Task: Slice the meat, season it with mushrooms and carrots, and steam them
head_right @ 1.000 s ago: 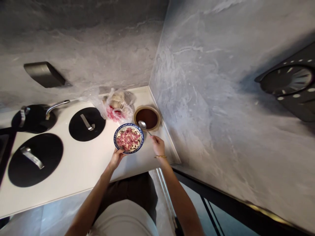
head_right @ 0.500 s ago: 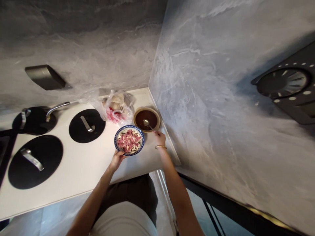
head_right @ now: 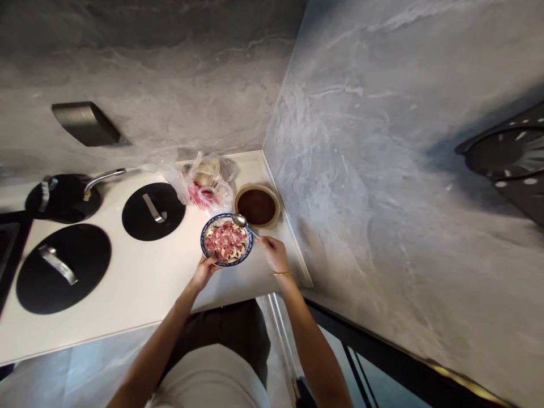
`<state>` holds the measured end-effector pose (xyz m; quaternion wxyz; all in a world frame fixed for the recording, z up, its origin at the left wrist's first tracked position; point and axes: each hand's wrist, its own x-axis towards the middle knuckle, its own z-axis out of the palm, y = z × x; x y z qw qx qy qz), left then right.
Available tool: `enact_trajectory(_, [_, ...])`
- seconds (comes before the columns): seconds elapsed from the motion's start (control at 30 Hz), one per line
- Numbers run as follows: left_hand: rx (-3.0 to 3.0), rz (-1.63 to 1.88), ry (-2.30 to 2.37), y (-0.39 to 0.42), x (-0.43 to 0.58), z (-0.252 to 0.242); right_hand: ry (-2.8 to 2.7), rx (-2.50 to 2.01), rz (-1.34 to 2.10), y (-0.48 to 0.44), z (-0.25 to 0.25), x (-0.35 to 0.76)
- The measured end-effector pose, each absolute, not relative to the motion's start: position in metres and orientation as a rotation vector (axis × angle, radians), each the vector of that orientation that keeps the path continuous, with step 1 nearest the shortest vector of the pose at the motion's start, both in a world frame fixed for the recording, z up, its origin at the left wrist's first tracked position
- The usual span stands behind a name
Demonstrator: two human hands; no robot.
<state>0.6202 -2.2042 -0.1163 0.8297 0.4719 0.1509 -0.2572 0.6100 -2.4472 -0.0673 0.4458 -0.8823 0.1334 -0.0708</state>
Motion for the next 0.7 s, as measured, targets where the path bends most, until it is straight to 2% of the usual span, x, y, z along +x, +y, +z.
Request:
enact_trajectory(0.13, [1.004, -0.560, 0.301, -2.203, 0.621, -0.112, 0.325, -1.924, 0.003, -2.411, -0.062, 0.604])
enact_trajectory(0.27, [1.005, -0.549, 0.302, -2.199, 0.621, -0.110, 0.394, -1.980, -0.112, -2.392, -0.072, 0.608])
enact_trajectory(0.43, [1.017, -0.560, 0.328, -2.186, 0.618, -0.110, 0.444, -2.288, -0.217, -2.397, -0.071, 0.586])
enact_trajectory(0.57, [1.011, -0.531, 0.327, -2.171, 0.614, -0.108, 0.144, -2.670, -0.269, -2.398, -0.060, 0.547])
enact_trajectory(0.7, [1.000, -0.490, 0.329, -2.154, 0.605, -0.097, -0.069, -2.779, -0.420, -2.386, -0.051, 0.528])
